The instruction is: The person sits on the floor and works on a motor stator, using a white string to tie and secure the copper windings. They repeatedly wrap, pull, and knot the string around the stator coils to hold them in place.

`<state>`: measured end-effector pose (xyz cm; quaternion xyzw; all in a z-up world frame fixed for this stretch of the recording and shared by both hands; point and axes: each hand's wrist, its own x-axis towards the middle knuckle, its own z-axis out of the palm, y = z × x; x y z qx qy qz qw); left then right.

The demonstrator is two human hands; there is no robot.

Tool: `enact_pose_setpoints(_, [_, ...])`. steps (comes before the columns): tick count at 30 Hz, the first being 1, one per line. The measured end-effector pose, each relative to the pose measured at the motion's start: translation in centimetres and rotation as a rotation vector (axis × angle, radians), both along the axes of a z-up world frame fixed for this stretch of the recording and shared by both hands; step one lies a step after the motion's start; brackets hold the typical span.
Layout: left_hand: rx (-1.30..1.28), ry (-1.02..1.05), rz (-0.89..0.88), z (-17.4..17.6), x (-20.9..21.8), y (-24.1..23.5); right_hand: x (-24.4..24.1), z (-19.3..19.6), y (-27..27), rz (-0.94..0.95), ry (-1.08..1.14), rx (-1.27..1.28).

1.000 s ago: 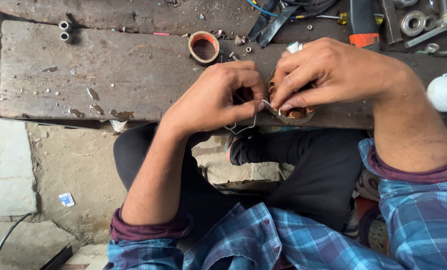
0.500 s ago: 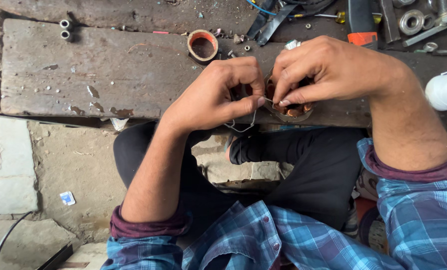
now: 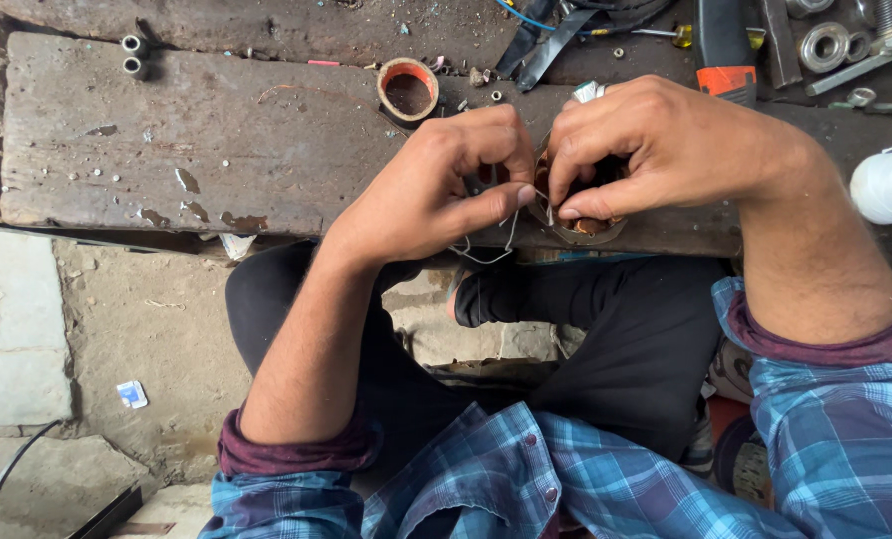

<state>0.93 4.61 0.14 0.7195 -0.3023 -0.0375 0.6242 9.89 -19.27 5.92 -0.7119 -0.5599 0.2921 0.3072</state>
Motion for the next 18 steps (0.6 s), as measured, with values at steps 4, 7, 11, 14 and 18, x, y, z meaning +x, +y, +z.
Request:
enact_pose_setpoints(4, [-0.025, 0.015, -0.043, -0.08, 0.06, 0.27, 0.00, -0.13, -0.07, 0.002, -0.021, -0.012])
enact_pose_setpoints(7, [0.014, -0.004, -0.070, -0.26, 0.32, 0.10, 0.03, -0.10, -0.11, -0.017, 0.002, -0.014])
enact_pose_setpoints(11, [0.035, 0.012, -0.056, -0.37, 0.30, 0.04, -0.07, -0.04, -0.05, -0.065, 0.055, -0.050])
enact_pose_setpoints(14, [0.044, 0.031, -0.041, -0.35, 0.23, 0.06, -0.06, 0.17, 0.09, -0.024, 0.029, -0.026])
enact_pose_setpoints(18, [0.065, 0.031, -0.025, -0.45, 0.30, -0.02, -0.22, 0.13, 0.09, 0.028, -0.053, -0.019])
